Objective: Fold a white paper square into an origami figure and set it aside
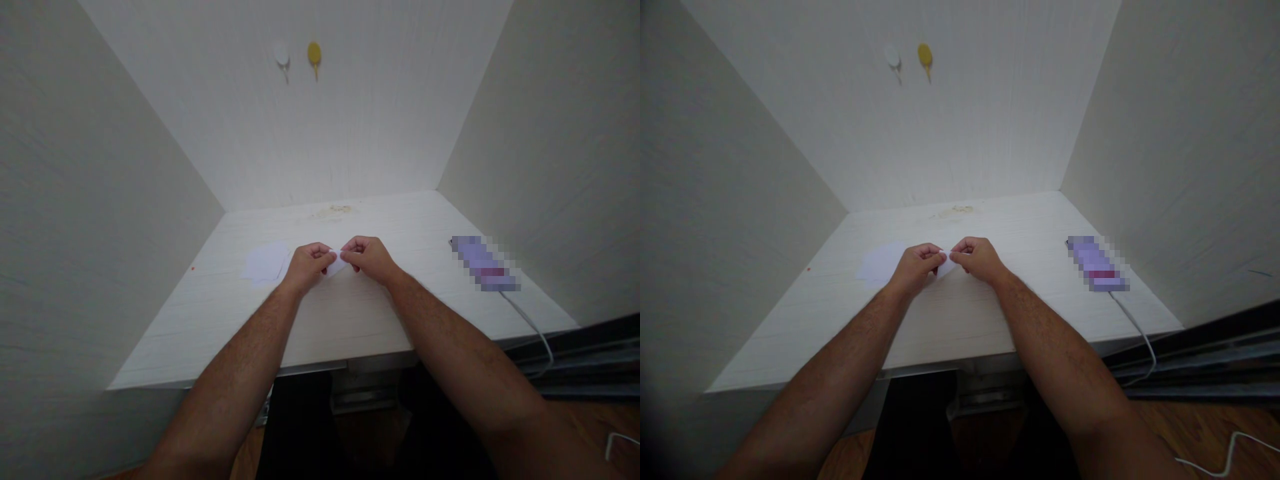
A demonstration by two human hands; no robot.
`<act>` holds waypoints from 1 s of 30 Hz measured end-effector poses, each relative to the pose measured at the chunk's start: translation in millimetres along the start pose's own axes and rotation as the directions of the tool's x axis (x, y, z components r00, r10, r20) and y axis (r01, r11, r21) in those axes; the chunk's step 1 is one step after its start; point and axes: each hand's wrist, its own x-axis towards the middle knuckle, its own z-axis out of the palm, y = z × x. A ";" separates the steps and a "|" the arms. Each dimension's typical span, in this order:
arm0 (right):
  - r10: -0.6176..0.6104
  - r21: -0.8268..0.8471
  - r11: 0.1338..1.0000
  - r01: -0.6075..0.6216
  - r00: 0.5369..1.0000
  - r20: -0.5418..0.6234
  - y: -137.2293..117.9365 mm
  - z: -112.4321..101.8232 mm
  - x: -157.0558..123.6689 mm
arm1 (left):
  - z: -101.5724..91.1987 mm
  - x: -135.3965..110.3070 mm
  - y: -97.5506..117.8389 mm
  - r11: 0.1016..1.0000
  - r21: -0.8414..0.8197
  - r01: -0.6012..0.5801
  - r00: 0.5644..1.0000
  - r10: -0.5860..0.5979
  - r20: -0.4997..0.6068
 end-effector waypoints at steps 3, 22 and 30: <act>0.007 -0.094 0.996 -0.007 1.000 0.002 -2.8 0.9 -1.1 | 1.3 -1.1 0.7 0.998 0.056 0.016 0.999 -0.014 -0.030; 0.000 -0.114 0.993 -0.008 0.997 -0.073 0.3 -0.9 2.8 | 5.0 -2.4 2.1 0.994 0.045 0.096 0.995 -0.097 -0.001; -0.014 -0.170 0.985 0.003 0.998 -0.065 0.9 -3.8 0.9 | 5.5 3.9 -3.9 0.991 -0.090 0.100 0.993 -0.094 0.068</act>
